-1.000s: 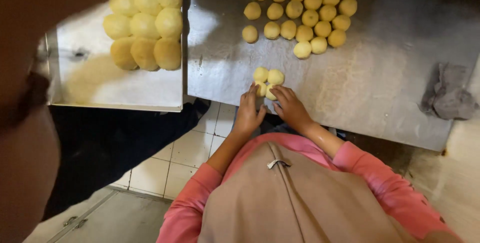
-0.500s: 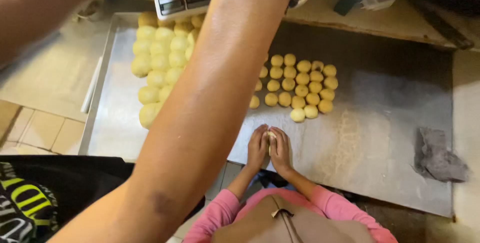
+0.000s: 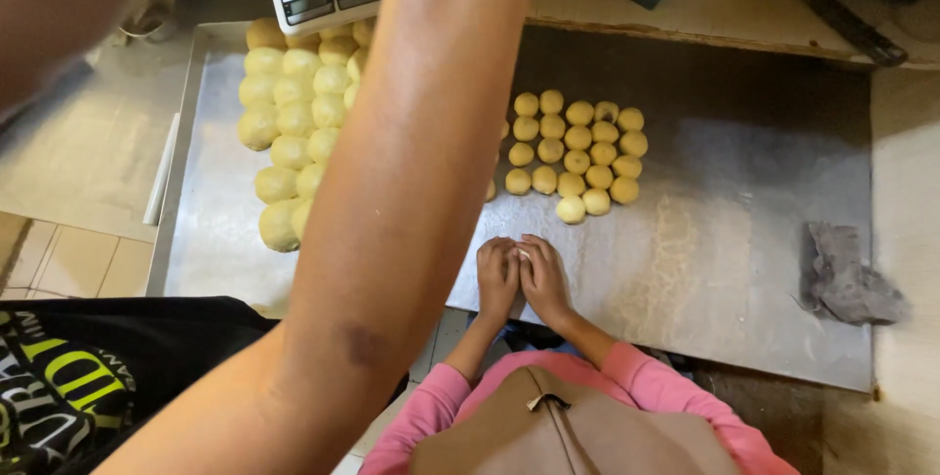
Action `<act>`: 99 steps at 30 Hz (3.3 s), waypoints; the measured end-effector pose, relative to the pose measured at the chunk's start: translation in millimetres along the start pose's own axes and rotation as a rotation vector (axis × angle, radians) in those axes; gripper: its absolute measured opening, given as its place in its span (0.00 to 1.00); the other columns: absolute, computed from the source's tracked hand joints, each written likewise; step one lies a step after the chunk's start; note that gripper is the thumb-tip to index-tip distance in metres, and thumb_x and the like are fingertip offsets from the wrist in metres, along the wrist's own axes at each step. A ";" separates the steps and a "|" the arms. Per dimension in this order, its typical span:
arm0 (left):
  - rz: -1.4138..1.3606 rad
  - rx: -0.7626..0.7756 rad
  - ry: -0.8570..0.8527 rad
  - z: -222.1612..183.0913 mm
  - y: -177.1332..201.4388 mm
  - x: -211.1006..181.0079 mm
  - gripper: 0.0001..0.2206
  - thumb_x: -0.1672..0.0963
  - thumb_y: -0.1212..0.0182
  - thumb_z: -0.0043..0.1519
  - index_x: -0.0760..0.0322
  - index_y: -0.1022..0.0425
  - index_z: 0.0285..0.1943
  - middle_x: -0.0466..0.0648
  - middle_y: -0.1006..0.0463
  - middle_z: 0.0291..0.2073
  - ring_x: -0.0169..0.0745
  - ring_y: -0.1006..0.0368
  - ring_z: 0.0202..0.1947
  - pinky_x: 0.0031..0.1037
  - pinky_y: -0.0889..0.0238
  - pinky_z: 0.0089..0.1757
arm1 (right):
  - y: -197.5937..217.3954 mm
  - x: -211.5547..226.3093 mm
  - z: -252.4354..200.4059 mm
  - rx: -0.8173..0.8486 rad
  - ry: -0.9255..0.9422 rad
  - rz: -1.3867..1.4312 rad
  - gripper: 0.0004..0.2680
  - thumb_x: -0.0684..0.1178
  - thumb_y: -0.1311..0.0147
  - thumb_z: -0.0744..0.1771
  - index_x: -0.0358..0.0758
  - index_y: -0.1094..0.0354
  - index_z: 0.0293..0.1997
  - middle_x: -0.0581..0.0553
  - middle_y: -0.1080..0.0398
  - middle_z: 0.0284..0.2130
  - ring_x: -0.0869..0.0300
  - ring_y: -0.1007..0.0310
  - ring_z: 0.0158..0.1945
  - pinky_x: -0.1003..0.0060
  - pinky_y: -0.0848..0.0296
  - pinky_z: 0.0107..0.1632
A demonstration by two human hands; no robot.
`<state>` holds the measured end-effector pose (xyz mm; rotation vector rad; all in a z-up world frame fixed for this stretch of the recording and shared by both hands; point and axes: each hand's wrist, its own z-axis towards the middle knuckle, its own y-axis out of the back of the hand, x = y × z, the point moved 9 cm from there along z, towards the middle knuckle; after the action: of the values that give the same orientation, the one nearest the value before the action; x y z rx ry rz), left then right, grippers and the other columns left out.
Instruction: Shaping dough balls into clusters and placing them onto baking trays in a bakery.
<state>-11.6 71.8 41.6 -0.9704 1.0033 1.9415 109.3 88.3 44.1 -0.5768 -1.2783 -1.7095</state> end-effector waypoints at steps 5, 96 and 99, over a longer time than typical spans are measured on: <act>0.069 0.098 -0.005 -6.1 -7.9 3.3 0.07 0.59 0.40 0.66 0.68 0.24 0.50 0.53 0.24 0.45 0.56 0.28 0.56 0.41 0.40 0.61 | 9.3 11.7 2.9 0.043 0.026 0.012 0.08 0.41 0.54 0.71 0.36 0.30 0.53 0.39 0.29 0.49 0.43 0.30 0.59 0.45 0.44 0.69; -0.253 0.178 0.118 24.8 -3.7 22.2 0.16 0.56 0.57 0.74 0.63 0.25 0.64 0.55 0.24 0.58 0.59 0.34 0.64 0.47 0.45 0.64 | 9.1 -14.1 22.8 -0.076 -0.069 0.146 0.16 0.52 0.63 0.75 0.35 0.37 0.66 0.34 0.43 0.64 0.41 0.44 0.70 0.45 0.45 0.70; -0.271 0.173 0.097 30.1 3.7 18.3 0.18 0.54 0.59 0.75 0.65 0.29 0.69 0.60 0.29 0.64 0.68 0.42 0.70 0.54 0.50 0.66 | 8.4 -18.4 24.2 -0.051 -0.015 0.178 0.16 0.50 0.65 0.75 0.32 0.38 0.68 0.31 0.42 0.64 0.38 0.46 0.71 0.44 0.44 0.70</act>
<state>-31.4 101.0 39.5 -1.0493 1.0183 1.5724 122.0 117.1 42.6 -0.7133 -1.1606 -1.5965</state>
